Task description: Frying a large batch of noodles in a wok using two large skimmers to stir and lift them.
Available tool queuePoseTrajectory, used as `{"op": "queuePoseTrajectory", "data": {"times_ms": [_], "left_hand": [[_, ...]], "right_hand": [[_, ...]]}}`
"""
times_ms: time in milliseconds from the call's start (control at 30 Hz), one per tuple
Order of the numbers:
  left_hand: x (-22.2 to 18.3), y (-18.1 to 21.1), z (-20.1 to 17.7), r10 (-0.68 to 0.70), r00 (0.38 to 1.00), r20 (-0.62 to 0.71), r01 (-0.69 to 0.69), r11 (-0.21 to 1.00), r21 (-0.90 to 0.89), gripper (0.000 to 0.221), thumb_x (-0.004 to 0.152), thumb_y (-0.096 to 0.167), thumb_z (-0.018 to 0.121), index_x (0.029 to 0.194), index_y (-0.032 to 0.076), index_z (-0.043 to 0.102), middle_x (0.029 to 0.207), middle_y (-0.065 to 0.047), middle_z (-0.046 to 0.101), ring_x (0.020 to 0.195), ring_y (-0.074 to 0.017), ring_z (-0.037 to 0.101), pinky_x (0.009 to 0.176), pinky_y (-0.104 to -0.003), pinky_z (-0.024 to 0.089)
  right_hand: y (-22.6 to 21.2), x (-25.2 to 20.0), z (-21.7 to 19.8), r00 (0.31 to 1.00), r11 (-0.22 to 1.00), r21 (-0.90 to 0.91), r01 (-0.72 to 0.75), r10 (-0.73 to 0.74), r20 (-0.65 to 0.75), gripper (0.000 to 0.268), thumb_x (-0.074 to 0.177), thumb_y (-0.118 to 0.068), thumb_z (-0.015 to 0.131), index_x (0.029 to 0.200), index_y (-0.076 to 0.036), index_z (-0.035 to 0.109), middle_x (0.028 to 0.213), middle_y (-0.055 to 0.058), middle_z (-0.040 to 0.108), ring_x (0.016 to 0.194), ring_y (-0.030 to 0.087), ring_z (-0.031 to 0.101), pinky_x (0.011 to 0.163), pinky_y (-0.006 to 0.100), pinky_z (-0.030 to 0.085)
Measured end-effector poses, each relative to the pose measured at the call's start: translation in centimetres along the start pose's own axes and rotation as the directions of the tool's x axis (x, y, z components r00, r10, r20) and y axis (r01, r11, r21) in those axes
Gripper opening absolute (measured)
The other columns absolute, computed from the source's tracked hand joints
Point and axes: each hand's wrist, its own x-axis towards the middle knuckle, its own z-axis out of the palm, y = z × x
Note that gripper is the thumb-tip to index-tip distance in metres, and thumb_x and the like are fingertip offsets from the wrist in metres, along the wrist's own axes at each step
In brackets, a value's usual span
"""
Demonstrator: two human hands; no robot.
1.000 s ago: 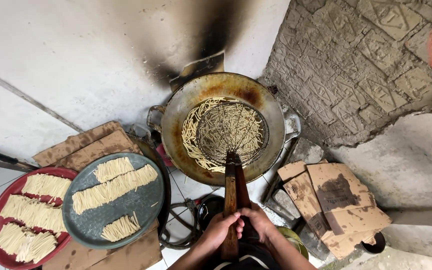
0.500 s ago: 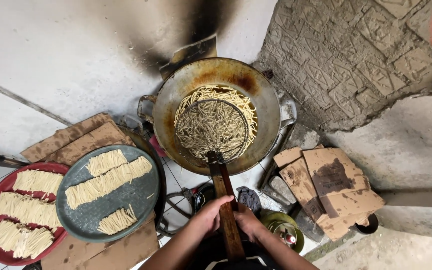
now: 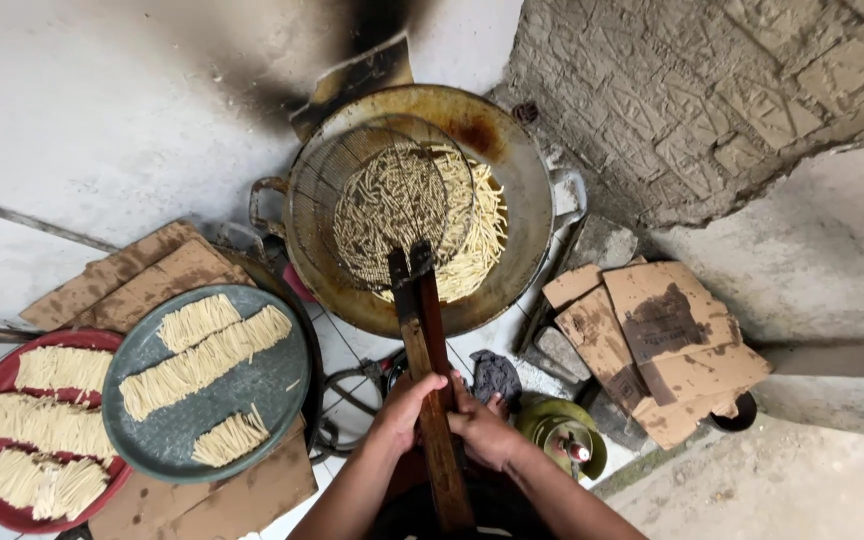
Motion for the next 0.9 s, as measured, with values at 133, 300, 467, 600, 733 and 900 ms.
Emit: {"op": "queuePoseTrajectory", "data": {"times_ms": [133, 300, 467, 600, 733, 900], "left_hand": [[-0.5, 0.5, 0.9, -0.029, 0.999, -0.031, 0.03, 0.999, 0.033, 0.028, 0.083, 0.012, 0.07, 0.106, -0.001, 0.081, 0.104, -0.016, 0.082, 0.094, -0.0283, 0.078, 0.091, -0.041, 0.062], [1.0, -1.0, 0.2, 0.075, 0.994, -0.083, -0.073, 0.997, 0.027, 0.019, 0.084, 0.01, 0.069, 0.091, -0.001, 0.081, 0.093, -0.015, 0.083, 0.084, -0.0247, 0.077, 0.082, -0.037, 0.061], [3.2, -1.0, -2.6, 0.046, 0.985, -0.168, -0.054, 0.998, -0.043, 0.018, 0.084, 0.01, 0.072, 0.096, -0.003, 0.072, 0.086, -0.02, 0.077, 0.082, -0.0334, 0.079, 0.068, -0.036, 0.061], [2.4, -0.9, -2.8, -0.016, 0.984, -0.178, 0.01, 0.999, -0.035, 0.025, 0.086, 0.021, 0.068, 0.092, -0.003, 0.069, 0.078, -0.021, 0.074, 0.066, -0.0274, 0.068, 0.056, -0.036, 0.05], [1.8, -1.9, -3.5, -0.05, 0.97, -0.238, 0.041, 0.998, -0.041, 0.02, 0.088, 0.014, 0.065, 0.099, -0.003, 0.063, 0.083, -0.021, 0.071, 0.077, -0.031, 0.072, 0.065, -0.039, 0.053], [0.5, -0.8, -3.6, -0.113, 0.93, -0.35, 0.124, 0.992, 0.009, 0.023, 0.092, 0.006, 0.059, 0.111, -0.007, 0.058, 0.081, -0.028, 0.069, 0.075, -0.0396, 0.068, 0.068, -0.048, 0.054]], "right_hand": [[2.5, 1.1, -0.8, 0.988, 0.985, 0.15, 0.089, -0.106, 0.11, 0.1, 0.095, -0.037, 0.058, 0.161, -0.027, -0.016, 0.171, 0.012, -0.007, 0.159, 0.033, 0.013, 0.13, 0.042, 0.007], [5.9, 2.4, -1.4, 0.83, 0.699, 0.687, 0.197, -0.492, 0.262, 0.11, 0.091, -0.026, 0.072, 0.161, -0.013, -0.011, 0.171, 0.013, -0.01, 0.158, 0.029, 0.003, 0.126, 0.048, 0.009], [12.2, 2.3, -1.2, 0.902, 0.731, 0.68, 0.047, -0.323, 0.285, 0.059, 0.088, -0.006, 0.063, 0.145, -0.007, 0.047, 0.142, 0.009, 0.055, 0.127, 0.019, 0.058, 0.105, 0.033, 0.043], [33.1, 11.8, -0.7, 0.844, 0.932, 0.293, -0.213, 0.327, -0.426, 0.015, 0.072, -0.015, 0.066, 0.06, -0.011, 0.059, 0.062, 0.002, 0.055, 0.067, 0.013, 0.05, 0.064, 0.035, 0.04], [41.4, 11.5, -3.6, 0.642, 0.733, 0.482, -0.48, 0.668, -0.377, 0.052, 0.096, -0.022, 0.068, 0.14, 0.002, 0.055, 0.132, 0.024, 0.065, 0.119, 0.036, 0.064, 0.099, 0.046, 0.056], [50.1, 14.9, -5.9, 0.518, 0.533, 0.793, -0.295, 0.786, -0.337, 0.048, 0.09, -0.032, 0.068, 0.118, 0.002, 0.05, 0.069, 0.006, 0.036, 0.046, 0.014, 0.028, 0.039, 0.037, 0.018]]}}
